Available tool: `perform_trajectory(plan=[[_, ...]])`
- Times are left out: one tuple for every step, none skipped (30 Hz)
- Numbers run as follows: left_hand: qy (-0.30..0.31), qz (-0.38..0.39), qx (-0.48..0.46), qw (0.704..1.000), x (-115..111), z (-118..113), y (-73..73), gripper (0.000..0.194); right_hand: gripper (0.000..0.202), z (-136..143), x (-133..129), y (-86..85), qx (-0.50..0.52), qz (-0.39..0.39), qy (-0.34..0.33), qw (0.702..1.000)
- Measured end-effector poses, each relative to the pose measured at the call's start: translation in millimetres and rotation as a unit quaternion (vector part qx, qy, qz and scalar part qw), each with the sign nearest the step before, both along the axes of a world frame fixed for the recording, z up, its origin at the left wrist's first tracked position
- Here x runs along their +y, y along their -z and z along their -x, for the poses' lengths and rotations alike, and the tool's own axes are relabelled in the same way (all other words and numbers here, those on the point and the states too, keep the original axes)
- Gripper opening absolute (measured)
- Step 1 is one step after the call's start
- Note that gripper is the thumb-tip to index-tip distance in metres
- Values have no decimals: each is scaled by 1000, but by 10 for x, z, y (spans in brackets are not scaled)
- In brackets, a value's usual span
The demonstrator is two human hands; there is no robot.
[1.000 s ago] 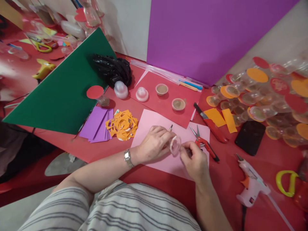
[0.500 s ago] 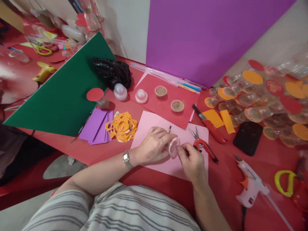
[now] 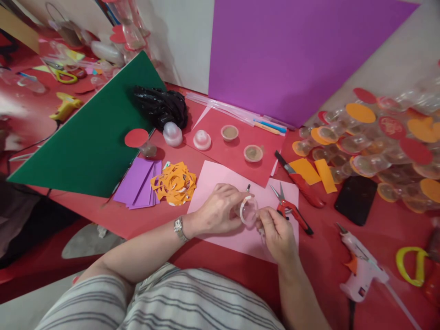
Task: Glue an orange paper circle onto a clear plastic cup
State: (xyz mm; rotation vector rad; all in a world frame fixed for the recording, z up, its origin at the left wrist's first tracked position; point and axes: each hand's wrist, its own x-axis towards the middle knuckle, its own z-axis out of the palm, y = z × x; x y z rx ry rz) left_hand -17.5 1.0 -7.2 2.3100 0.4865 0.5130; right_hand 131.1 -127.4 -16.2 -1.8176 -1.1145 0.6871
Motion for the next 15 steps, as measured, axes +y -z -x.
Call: perform_trajectory(plan=[[-5, -5, -6, 1000, -4, 2, 7, 44, 50, -4, 2, -5, -4, 5, 6, 1000], [-10, -9, -9, 1000, -7, 5, 9, 46, 52, -4, 8, -15, -16, 5, 10, 1000], [-14, -11, -9, 1000, -10, 8, 5, 48, 53, -1, 19, -28, -40, -1, 10, 999], [-18, -11, -4, 1000, -13, 10, -3, 48, 55, 6, 33, -44, -73, -14, 7, 997], [-19, -10, 5, 1000, -15, 13, -16, 48, 56, 18, 49, -59, -105, -30, 2, 994], [-17, -9, 15, 1000, -17, 15, -31, 46, 57, 32, 66, -71, -132, -46, -3, 990], [-13, -9, 26, 1000, -17, 16, -44, 45, 58, 48, 83, -79, -154, -60, -6, 986], [-7, -12, 35, 999, -17, 17, -55, 45, 58, 64, 98, -82, -172, -74, -9, 982], [-1, -16, 41, 999, -17, 19, -62, 44, 57, 77, 110, -81, -187, -87, -9, 978], [4, -21, 42, 999, -16, 21, -63, 45, 55, 86, 119, -76, -203, -99, -8, 974], [9, -26, 41, 999, -16, 23, -59, 46, 54, 90, 124, -69, -226, -112, -11, 968], [13, -28, 39, 999, -15, 26, -50, 46, 53, 88, 127, -63, -250, -124, -14, 960], [17, -29, 36, 999, -14, 29, -40, 47, 52, 80, 127, -59, -273, -133, -19, 953], [20, -26, 34, 999, -13, 33, -28, 49, 52, 69, 125, -57, -287, -138, -24, 948], [24, -22, 32, 999, -12, 36, -18, 50, 52, 56, 121, -59, -291, -140, -31, 946]])
